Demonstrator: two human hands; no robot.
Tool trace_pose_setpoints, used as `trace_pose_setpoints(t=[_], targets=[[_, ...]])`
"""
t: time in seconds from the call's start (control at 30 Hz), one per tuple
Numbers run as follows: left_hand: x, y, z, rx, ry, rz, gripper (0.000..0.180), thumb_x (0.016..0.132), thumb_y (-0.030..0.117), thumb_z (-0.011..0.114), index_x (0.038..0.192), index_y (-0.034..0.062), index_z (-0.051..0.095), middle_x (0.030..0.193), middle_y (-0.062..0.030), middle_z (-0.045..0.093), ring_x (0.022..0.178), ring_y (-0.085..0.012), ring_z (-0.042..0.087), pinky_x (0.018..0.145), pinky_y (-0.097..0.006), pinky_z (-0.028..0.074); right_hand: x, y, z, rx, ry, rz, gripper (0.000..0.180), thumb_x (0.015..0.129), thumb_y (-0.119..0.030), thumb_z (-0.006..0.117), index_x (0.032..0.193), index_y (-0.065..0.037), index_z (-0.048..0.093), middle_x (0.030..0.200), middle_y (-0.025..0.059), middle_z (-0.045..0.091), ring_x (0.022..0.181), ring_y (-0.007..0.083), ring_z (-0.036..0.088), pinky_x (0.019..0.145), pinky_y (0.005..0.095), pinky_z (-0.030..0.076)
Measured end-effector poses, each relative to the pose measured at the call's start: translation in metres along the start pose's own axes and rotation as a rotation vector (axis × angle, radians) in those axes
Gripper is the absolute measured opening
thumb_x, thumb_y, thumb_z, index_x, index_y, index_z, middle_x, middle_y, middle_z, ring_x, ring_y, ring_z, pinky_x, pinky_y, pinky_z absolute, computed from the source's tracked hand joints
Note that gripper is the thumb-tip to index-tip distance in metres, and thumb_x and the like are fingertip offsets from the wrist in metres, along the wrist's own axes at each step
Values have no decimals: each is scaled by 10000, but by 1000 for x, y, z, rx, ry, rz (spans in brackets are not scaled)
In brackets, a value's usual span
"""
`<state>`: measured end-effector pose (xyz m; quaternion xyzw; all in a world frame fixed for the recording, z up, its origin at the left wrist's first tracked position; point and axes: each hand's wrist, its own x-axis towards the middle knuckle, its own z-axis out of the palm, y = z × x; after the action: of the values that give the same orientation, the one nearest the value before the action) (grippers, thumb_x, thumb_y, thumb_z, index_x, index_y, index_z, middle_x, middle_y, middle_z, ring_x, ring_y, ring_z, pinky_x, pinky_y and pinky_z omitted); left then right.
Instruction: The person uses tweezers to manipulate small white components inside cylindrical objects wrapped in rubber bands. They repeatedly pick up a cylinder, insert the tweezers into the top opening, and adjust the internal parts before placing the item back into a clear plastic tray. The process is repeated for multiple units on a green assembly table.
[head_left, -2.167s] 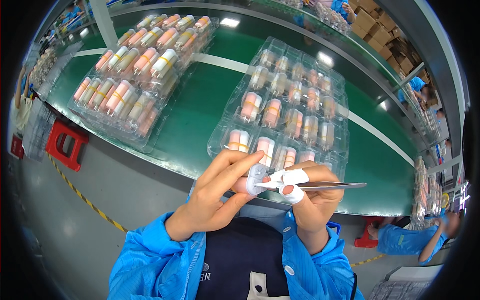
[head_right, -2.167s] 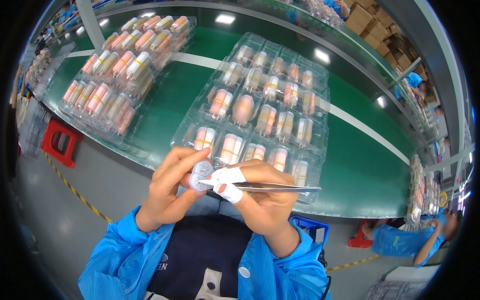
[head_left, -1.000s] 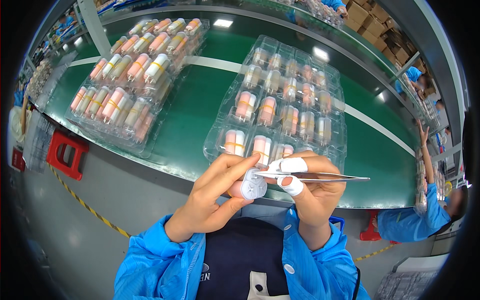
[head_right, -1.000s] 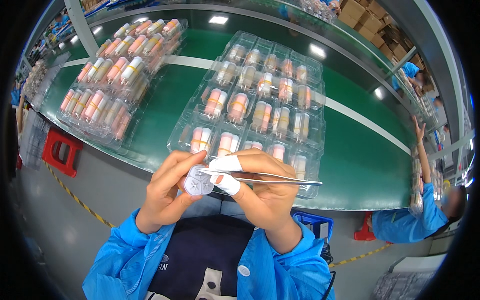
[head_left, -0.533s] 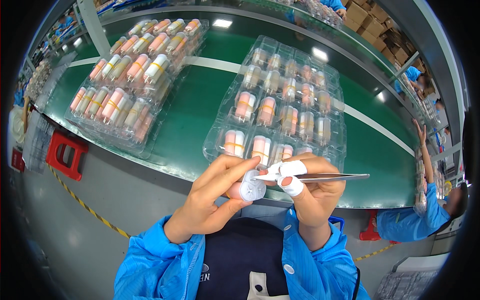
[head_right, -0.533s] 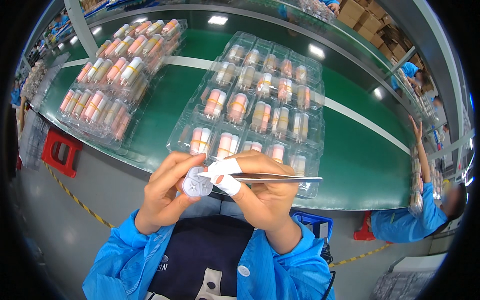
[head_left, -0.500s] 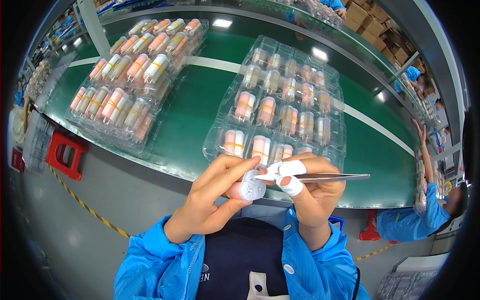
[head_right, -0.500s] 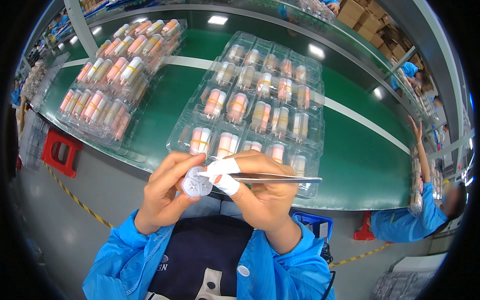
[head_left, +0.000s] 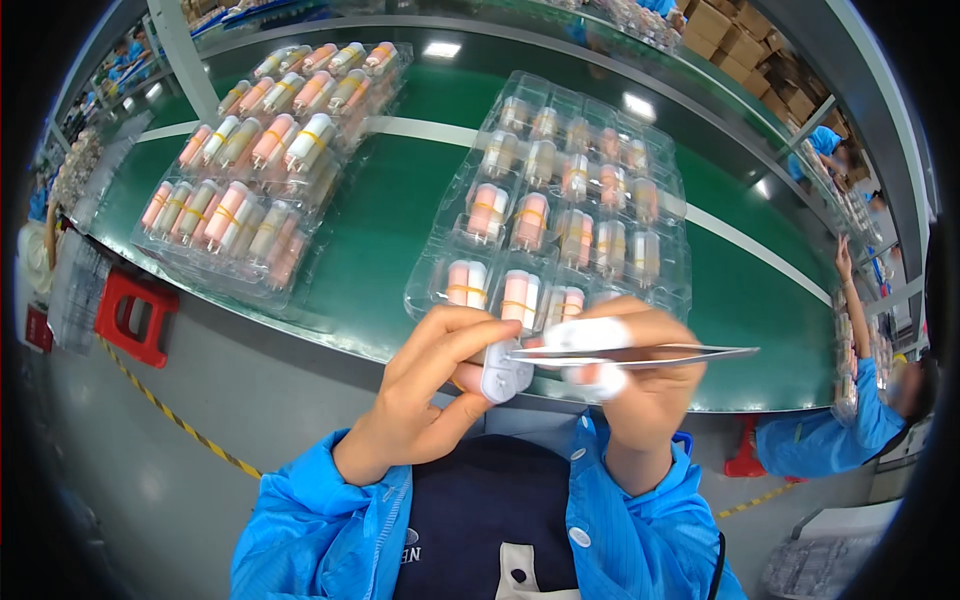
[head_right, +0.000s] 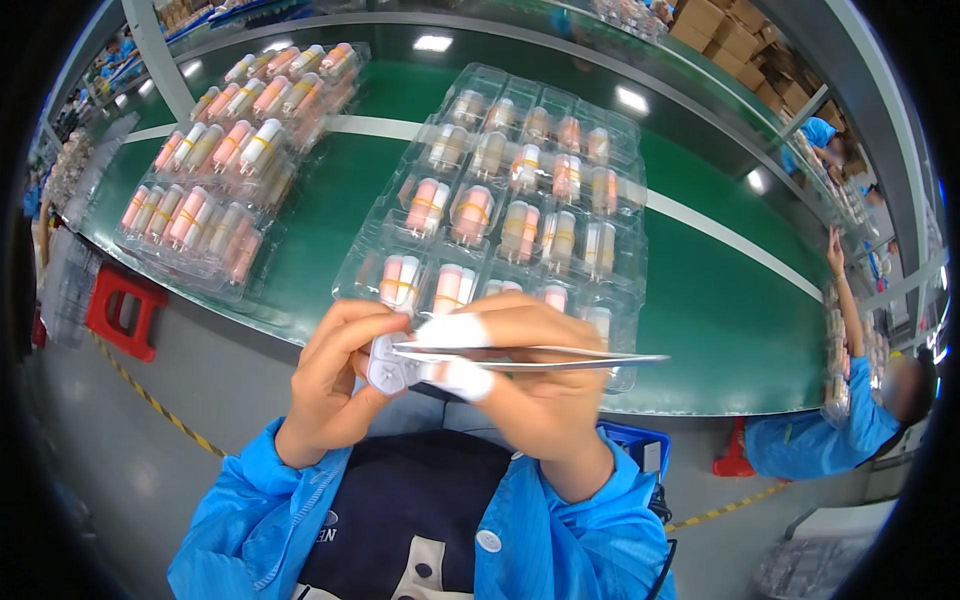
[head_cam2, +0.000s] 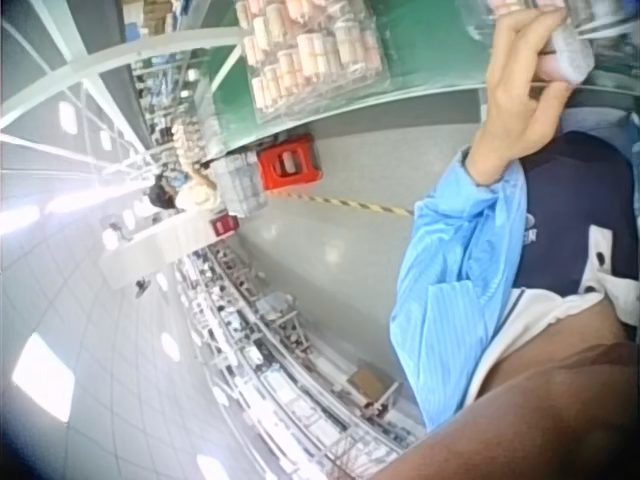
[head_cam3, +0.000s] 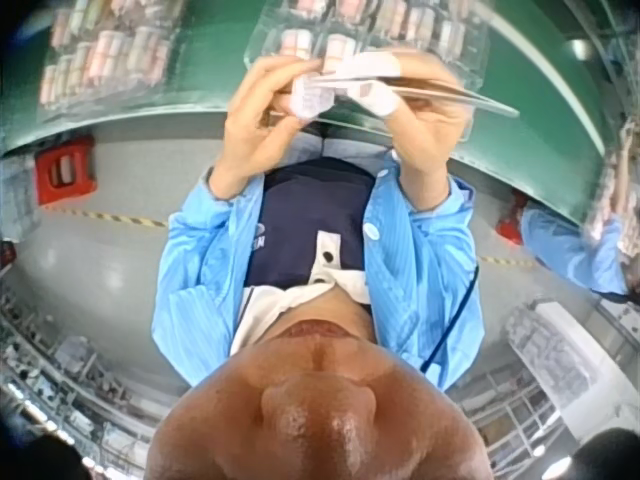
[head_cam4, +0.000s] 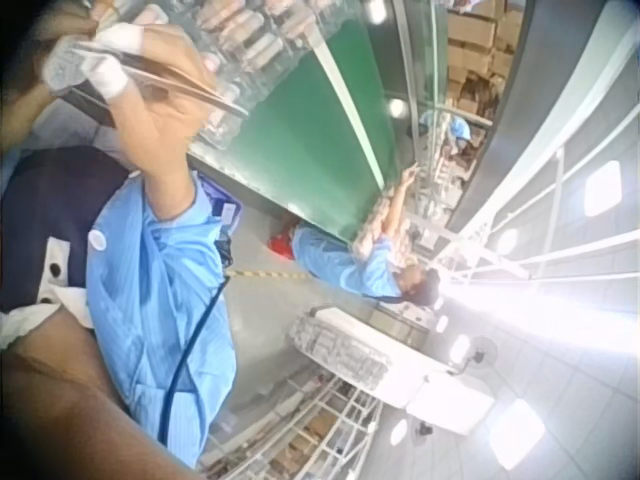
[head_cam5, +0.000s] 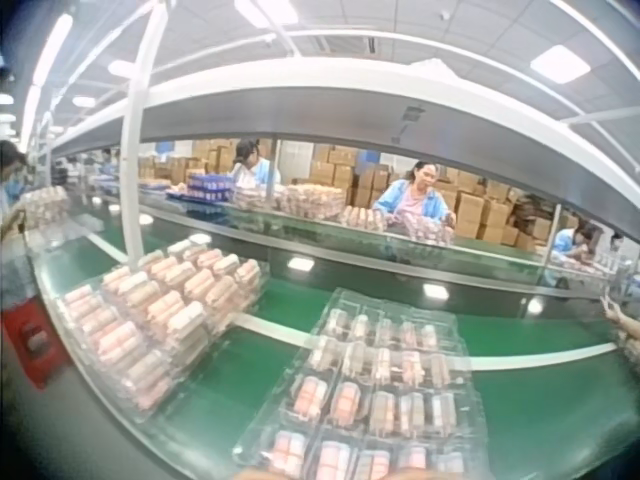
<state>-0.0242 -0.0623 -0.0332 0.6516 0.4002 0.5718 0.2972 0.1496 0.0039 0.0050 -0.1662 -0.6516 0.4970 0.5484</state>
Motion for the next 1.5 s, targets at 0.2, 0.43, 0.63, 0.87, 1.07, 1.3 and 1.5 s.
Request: trace_pose_setpoints(t=[0.2, 0.43, 0.63, 0.87, 1.07, 1.3, 1.5], targets=[[4, -24, 6, -126, 29, 223, 493, 768, -75, 610, 1227, -6, 443, 1155, -190, 522, 1073, -251, 531, 793, -308, 484, -14, -2, 9, 8, 87, -63, 216, 718, -22, 747, 904, 31, 651, 861, 176, 674, 779, 216, 655, 648, 289, 523], [0, -12, 10, -248, 52, 44, 500, 752, -81, 609, 1207, -24, 409, 1114, -211, 514, 1043, -275, 522, 907, -369, 428, -12, 1, 12, -143, 79, -70, 205, 712, -33, 754, 886, 29, 665, 845, 157, 680, 780, 229, 663, 634, 298, 524], [4, -21, 4, 164, 51, 277, 408, 733, -66, 622, 1123, -48, 505, 1099, -193, 515, 1023, -273, 517, 873, -369, 438, -13, -4, 14, -221, 46, -115, 195, 718, -18, 738, 891, 37, 665, 840, 167, 680, 776, 232, 665, 648, 299, 526], [1, -24, 12, 157, 246, 262, 512, 592, -104, 614, 1091, 6, 584, 1053, -148, 588, 946, -302, 540, 826, -378, 436, -16, 5, 14, -177, 40, -88, 207, 732, 6, 716, 924, 48, 651, 848, 178, 675, 776, 226, 662, 650, 288, 520], [2, -23, 10, 260, 233, 302, 475, 614, -100, 631, 1077, -5, 585, 1042, -158, 569, 929, -295, 533, 781, -358, 453, -15, 9, 13, -110, 48, -90, 202, 741, 19, 702, 930, 57, 644, 855, 178, 674, 767, 206, 652, 648, 279, 513], [4, -24, 7, 339, 207, 356, 425, 641, -99, 634, 1055, -37, 561, 1013, -184, 544, 898, -281, 539, 753, -344, 459, -16, 11, 14, -65, 63, -63, 191, 754, 24, 692, 932, 66, 639, 861, 170, 676, 764, 194, 645, 652, 275, 513], [5, -24, 8, 336, 216, 367, 426, 640, -105, 637, 1054, -38, 561, 1014, -187, 544, 893, -283, 541, 751, -346, 459, -17, 13, 14, -40, 83, -52, 185, 762, 20, 687, 937, 60, 640, 864, 167, 677, 785, 191, 636, 678, 281, 509]])
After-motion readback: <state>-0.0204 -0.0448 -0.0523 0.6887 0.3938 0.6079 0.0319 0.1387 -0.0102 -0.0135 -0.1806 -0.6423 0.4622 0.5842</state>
